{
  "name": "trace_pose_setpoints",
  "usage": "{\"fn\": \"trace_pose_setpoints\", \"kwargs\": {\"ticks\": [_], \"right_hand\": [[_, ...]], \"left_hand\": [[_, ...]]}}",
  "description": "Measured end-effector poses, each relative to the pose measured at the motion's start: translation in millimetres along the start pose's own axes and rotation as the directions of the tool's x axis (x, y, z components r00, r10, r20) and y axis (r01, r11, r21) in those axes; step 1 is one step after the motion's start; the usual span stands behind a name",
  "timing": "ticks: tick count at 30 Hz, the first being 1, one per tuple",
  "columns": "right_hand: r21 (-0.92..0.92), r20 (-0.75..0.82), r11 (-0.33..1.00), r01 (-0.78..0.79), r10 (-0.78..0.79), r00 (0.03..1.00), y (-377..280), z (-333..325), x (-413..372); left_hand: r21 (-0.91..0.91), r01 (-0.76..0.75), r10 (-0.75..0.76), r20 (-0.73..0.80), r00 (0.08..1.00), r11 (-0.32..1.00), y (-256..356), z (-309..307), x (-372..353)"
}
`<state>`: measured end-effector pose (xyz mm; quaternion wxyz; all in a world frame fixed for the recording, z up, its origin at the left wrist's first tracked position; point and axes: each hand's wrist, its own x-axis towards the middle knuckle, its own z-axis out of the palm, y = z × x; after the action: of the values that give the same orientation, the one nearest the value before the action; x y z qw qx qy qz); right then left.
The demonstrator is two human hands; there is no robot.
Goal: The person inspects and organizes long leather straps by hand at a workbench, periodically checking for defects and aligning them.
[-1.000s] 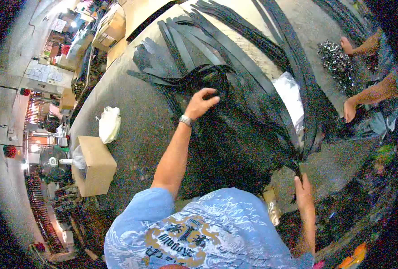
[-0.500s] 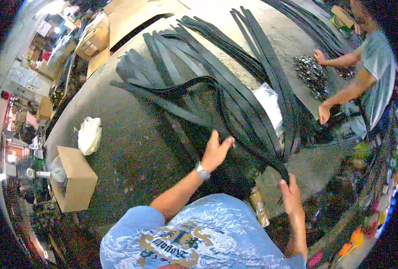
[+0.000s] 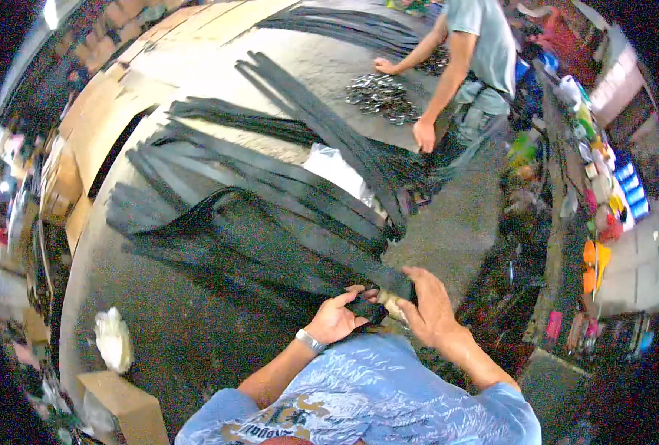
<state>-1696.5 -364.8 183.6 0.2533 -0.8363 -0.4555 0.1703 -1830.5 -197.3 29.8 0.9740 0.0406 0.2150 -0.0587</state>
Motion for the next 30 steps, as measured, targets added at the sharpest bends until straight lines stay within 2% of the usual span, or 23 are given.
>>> {"fn": "trace_pose_setpoints", "kwargs": {"ticks": [2, 4, 6, 9, 13, 16, 17, 20, 21, 24, 26, 28, 30], "right_hand": [[-0.055, -0.001, 0.997, 0.054, -0.054, 0.999, 6, 13, -16], [-0.115, 0.066, 0.993, 0.01, -0.003, 0.998, 8, 19, -25], [-0.139, 0.089, 0.99, -0.005, 0.017, 0.996, 16, 23, -33], [-0.099, 0.1, 0.994, -0.051, 0.061, 0.993, 14, 17, -38], [-0.052, 0.093, 0.998, -0.044, 0.048, 0.994, 19, 29, -35], [0.078, 0.101, 0.992, -0.102, 0.093, 0.991, -5, 27, -15], [0.097, 0.01, 0.993, -0.074, 0.074, 0.997, -11, 32, -10], [0.291, -0.014, 0.946, -0.14, 0.151, 0.988, -28, 36, 9], [0.294, -0.086, 0.954, -0.054, 0.082, 0.993, -22, 43, 14], [0.279, 0.083, 0.955, -0.098, 0.078, 0.993, -13, 37, 22], [0.216, 0.071, 0.969, -0.12, 0.107, 0.992, -15, 34, 21], [0.102, 0.054, 0.989, -0.111, 0.106, 0.993, -14, 25, 16], [-0.047, 0.033, 0.997, -0.06, 0.062, 0.998, -1, 14, 7]], "left_hand": [[-0.054, 0.071, -0.065, 0.108, 0.992, 0.996, 3, -5, 8], [-0.083, 0.053, -0.03, 0.248, 0.968, 0.995, 23, 34, -2], [-0.044, -0.05, 0.062, 0.314, 0.948, 0.998, 32, 45, -6], [-0.066, -0.105, 0.121, 0.334, 0.935, 0.992, 45, 54, -9], [-0.049, -0.079, 0.09, 0.302, 0.949, 0.996, 37, 55, -9], [-0.029, -0.134, 0.137, 0.242, 0.961, 0.991, 28, 58, -8], [-0.046, -0.141, 0.147, 0.202, 0.968, 0.989, 28, 69, -12], [-0.093, -0.175, 0.191, 0.199, 0.961, 0.98, 32, 76, -17], [-0.101, -0.203, 0.222, 0.247, 0.943, 0.974, 36, 78, -20], [-0.107, -0.408, 0.422, 0.2, 0.884, 0.907, 47, 94, -26], [-0.09, -0.495, 0.502, 0.092, 0.86, 0.864, 59, 109, -33], [-0.166, -0.548, 0.567, 0.109, 0.816, 0.82, 82, 102, -33], [-0.279, -0.629, 0.653, -0.01, 0.757, 0.726, 111, 99, -41]]}}
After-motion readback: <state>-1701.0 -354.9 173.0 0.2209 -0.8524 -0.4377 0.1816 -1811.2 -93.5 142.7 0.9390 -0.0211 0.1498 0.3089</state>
